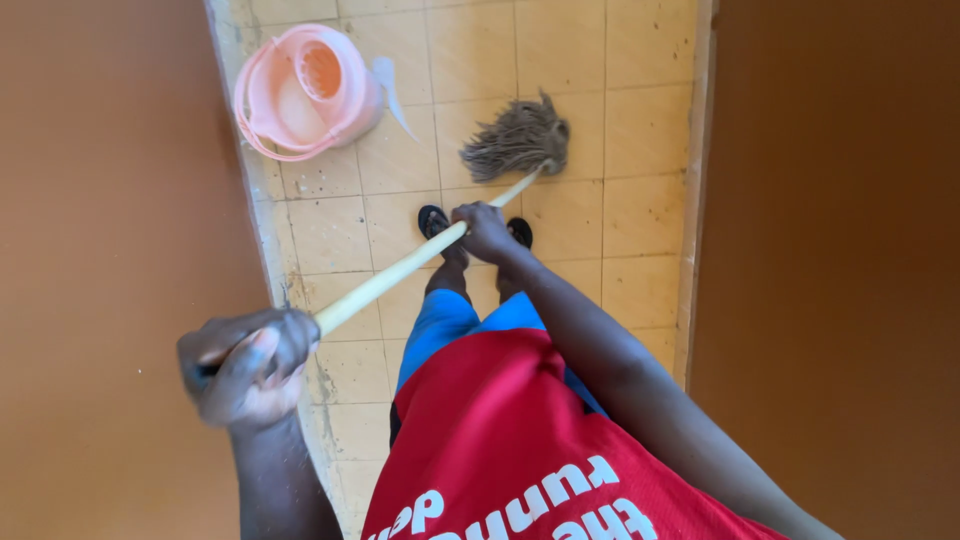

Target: The person mops a tiled floor, periodically dipping the mop into a bucket of water to rinse it. After cleaning the hallway, they move the bucket to mop the area near a door.

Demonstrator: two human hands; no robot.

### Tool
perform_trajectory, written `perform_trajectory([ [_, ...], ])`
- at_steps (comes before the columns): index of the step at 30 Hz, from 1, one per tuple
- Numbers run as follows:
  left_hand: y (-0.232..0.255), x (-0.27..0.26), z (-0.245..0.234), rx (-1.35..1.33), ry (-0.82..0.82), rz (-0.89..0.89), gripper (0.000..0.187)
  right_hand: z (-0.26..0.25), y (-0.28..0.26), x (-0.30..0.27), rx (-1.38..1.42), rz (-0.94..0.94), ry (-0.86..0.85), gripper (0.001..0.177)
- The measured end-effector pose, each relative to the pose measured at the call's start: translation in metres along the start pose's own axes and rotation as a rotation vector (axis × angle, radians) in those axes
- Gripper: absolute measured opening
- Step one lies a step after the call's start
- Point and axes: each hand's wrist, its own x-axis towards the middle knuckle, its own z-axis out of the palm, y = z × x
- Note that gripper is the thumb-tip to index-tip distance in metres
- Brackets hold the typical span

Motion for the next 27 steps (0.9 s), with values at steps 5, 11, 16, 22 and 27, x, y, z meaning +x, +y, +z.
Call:
perform_trajectory([
  [5,-0.064,0.033,0.032,-0.096,-0.126,-0.157,0.023,-0.039,0.073,-0.058,-0.024,0.184,0.199,0.011],
  [11,-0.147,0.041,0.064,-0.204,-0.267,-0.413,0.016,-0.054,0.127,-0.133,-0.075,0.435,0.426,0.013],
  [16,-0.125,0.004,0.055,-0.089,-0.263,-0.564,0.021,-0.009,0.106,-0.169,-0.043,0.589,0.413,0.010],
  [22,-0.019,-0.061,-0.001,0.307,-0.362,-0.263,0.029,0.067,0.031,-0.139,-0.117,0.385,0.338,0.019],
  [27,0.067,-0.094,-0.034,0.417,-0.459,-0.151,0.024,0.127,-0.033,-0.108,-0.062,0.159,0.366,0.018],
])
